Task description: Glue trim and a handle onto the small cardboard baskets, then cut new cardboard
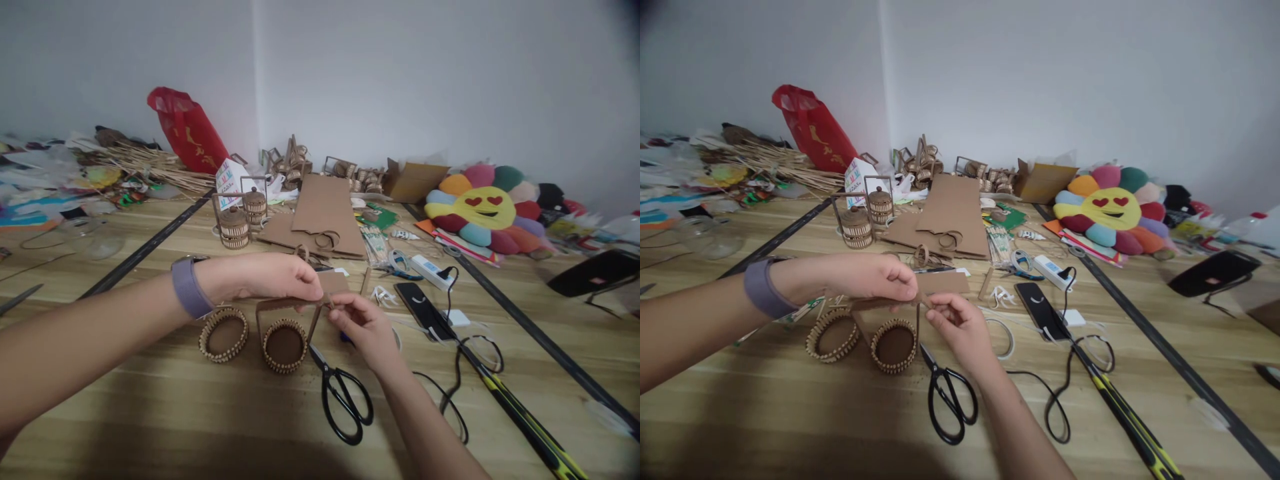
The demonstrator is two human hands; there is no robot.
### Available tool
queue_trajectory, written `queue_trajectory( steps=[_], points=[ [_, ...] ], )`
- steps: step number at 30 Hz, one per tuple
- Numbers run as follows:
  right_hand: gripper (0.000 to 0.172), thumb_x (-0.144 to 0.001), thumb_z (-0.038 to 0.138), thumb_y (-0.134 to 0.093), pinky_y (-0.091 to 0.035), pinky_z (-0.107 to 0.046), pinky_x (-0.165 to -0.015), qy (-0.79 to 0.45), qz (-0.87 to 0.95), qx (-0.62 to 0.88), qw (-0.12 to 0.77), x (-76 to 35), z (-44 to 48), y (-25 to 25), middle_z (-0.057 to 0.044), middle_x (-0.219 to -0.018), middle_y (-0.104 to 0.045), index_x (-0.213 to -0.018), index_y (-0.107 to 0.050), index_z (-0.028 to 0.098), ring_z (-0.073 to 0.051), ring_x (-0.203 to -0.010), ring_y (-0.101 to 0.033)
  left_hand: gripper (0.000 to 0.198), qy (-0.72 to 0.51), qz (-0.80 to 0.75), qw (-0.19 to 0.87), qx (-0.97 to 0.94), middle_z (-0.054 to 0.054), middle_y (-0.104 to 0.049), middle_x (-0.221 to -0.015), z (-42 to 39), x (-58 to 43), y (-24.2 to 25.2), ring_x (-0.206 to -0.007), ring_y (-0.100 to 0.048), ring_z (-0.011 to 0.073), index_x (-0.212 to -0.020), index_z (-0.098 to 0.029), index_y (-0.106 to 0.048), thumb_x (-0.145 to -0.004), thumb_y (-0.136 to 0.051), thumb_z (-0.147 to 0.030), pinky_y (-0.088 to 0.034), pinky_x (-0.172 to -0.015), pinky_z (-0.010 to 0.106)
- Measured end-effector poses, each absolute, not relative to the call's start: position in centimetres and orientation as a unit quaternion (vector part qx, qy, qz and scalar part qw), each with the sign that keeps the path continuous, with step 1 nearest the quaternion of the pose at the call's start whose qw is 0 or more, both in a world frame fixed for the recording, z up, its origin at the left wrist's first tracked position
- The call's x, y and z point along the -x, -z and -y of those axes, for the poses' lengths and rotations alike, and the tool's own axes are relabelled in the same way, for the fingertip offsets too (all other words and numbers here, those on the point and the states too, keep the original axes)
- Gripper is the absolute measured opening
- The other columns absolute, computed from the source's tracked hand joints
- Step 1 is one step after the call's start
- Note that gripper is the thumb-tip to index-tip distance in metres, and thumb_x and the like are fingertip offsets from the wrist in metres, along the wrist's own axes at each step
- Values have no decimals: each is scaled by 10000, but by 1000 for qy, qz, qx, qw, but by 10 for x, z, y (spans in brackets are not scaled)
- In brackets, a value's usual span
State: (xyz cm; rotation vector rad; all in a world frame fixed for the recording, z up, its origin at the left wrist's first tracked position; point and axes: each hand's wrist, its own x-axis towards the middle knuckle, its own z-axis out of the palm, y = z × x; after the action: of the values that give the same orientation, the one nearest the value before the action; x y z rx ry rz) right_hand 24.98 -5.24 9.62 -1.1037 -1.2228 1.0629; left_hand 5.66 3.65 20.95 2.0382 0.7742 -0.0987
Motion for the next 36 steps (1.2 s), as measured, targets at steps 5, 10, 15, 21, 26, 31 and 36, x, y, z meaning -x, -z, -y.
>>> queue_trajectory(
  steps=[5, 10, 15, 21, 26, 31, 36],
  points=[
    [383, -697, 536, -838, -442, -254, -615, -515, 501, 447, 532, -257, 55, -124, -7, -722, -682, -861, -740, 204, -142, -660, -578, 214, 29, -300, 499, -813, -53, -613, -642, -32, -55, -215, -585, -458, 100, -733, -192, -636, -873, -558, -334, -333, -585, 206],
    [382, -626, 478, -895, -421, -197, -535, -653, 449, 441, 421, -253, 52, -161, 4, -636, -666, -703, -694, 162, -85, -549, -542, 221, 26, -299, 499, -813, -68, -533, -582, -28, -55, -215, -572, -435, 102, -724, -196, -649, -868, -571, -344, -328, -576, 209],
    [301, -619, 358, -891, -382, -152, -425, -711, 399, 439, 378, -247, 49, -176, 22, -564, -632, -643, -670, 155, -52, -458, -490, 282, 5, -288, 520, -804, -49, -561, -597, -25, -55, -213, -605, -456, 108, -659, -183, -608, -866, -567, -370, -329, -580, 214],
    [272, -623, 324, -874, -320, -116, -350, -712, 390, 442, 381, -243, 51, -178, 28, -538, -611, -633, -666, 148, -37, -419, -474, 278, 4, -297, 506, -810, -46, -557, -602, -22, -53, -214, -533, -385, 104, -692, -191, -597, -829, -607, -433, -254, -499, 233],
    [326, -622, 368, -885, -322, -115, -353, -710, 390, 433, 395, -240, 54, -177, 27, -545, -607, -616, -650, 142, -34, -423, -476, 357, -9, -289, 501, -816, -37, -553, -640, -22, -51, -211, -557, -388, 106, -690, -184, -596, -817, -607, -519, -281, -531, 239],
    [374, -606, 397, -910, -319, -115, -354, -721, 379, 419, 401, -239, 54, -173, 31, -549, -600, -618, -644, 133, -30, -425, -487, 357, 8, -296, 514, -805, -23, -574, -695, -21, -51, -211, -618, -431, 120, -695, -183, -580, -845, -563, -506, -315, -580, 248],
    [393, -627, 416, -913, -360, -118, -367, -727, 373, 409, 407, -239, 55, -168, 32, -579, -613, -652, -644, 132, -32, -434, -520, 365, -4, -288, 533, -796, -23, -570, -715, -23, -51, -207, -648, -443, 125, -722, -181, -567, -847, -562, -524, -334, -622, 255]
  ],
)
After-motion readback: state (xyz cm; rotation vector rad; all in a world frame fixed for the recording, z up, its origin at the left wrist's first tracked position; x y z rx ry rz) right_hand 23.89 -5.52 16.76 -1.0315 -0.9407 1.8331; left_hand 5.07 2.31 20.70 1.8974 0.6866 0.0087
